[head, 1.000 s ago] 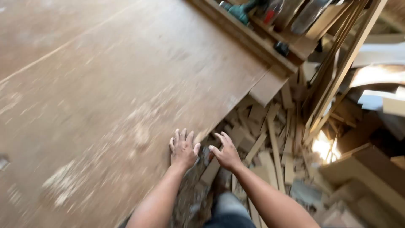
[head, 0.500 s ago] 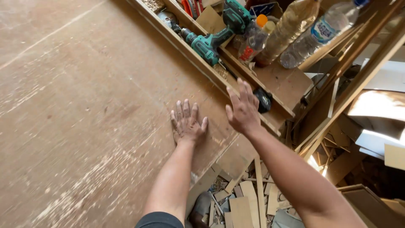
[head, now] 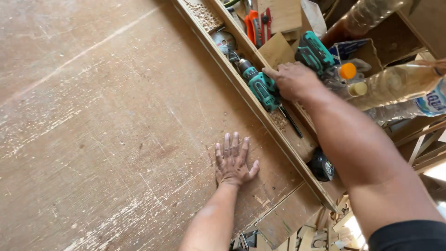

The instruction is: The person measures and marks a wooden board with a tape measure and a marker, then uses a power drill to make holes in a wooden frame. They handle two wooden boards, moving them around the workbench to align and test their fit against the frame.

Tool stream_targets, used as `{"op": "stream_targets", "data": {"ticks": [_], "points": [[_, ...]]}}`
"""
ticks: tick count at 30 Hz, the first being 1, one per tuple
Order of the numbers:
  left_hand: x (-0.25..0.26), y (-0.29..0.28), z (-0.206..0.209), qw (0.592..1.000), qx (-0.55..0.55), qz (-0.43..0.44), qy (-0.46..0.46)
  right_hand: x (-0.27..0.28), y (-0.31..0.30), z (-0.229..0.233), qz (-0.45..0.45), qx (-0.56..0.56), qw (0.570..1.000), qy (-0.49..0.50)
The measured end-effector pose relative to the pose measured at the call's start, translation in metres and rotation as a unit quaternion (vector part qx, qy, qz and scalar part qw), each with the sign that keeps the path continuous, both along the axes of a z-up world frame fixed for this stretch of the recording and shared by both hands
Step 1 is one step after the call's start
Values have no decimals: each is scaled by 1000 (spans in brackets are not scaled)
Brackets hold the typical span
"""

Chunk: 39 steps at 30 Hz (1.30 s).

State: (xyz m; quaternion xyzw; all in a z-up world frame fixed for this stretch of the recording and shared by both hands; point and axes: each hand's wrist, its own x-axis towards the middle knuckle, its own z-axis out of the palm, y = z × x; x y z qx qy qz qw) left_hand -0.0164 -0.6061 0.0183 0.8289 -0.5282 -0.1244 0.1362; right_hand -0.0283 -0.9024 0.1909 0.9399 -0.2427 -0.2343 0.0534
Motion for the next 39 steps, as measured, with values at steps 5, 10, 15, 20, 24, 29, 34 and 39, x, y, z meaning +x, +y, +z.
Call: {"op": "stream_targets", "data": {"ticks": [5, 10, 15, 20, 24, 29, 34, 39], "points": [[4, -2, 6, 998, 48, -24, 45, 29, 10, 53, 20, 11, 998, 63], [4, -2, 10, 995, 73, -26, 55, 30, 61, 159, -20, -34, 997, 65], [2, -1, 1, 1000, 12, -18, 6, -3, 115, 220, -25, -69, 997, -28], [-1, -1, 3, 999, 44, -7, 23, -37, 120, 203, -276, 105, 955, -20], [-1, -1, 9, 997, 73, -11, 12, -81, 123, 146, -410, 172, 889, -109], [1, -3, 15, 991, 129, -21, -5, -142, 134, 87, -466, 192, 807, -308], [2, -6, 18, 985, 171, -25, -24, -166, 139, 67, -476, 231, 756, -384], [1, -4, 11, 988, 136, -15, -64, -162, 133, 61, -484, 234, 784, -311]]}}
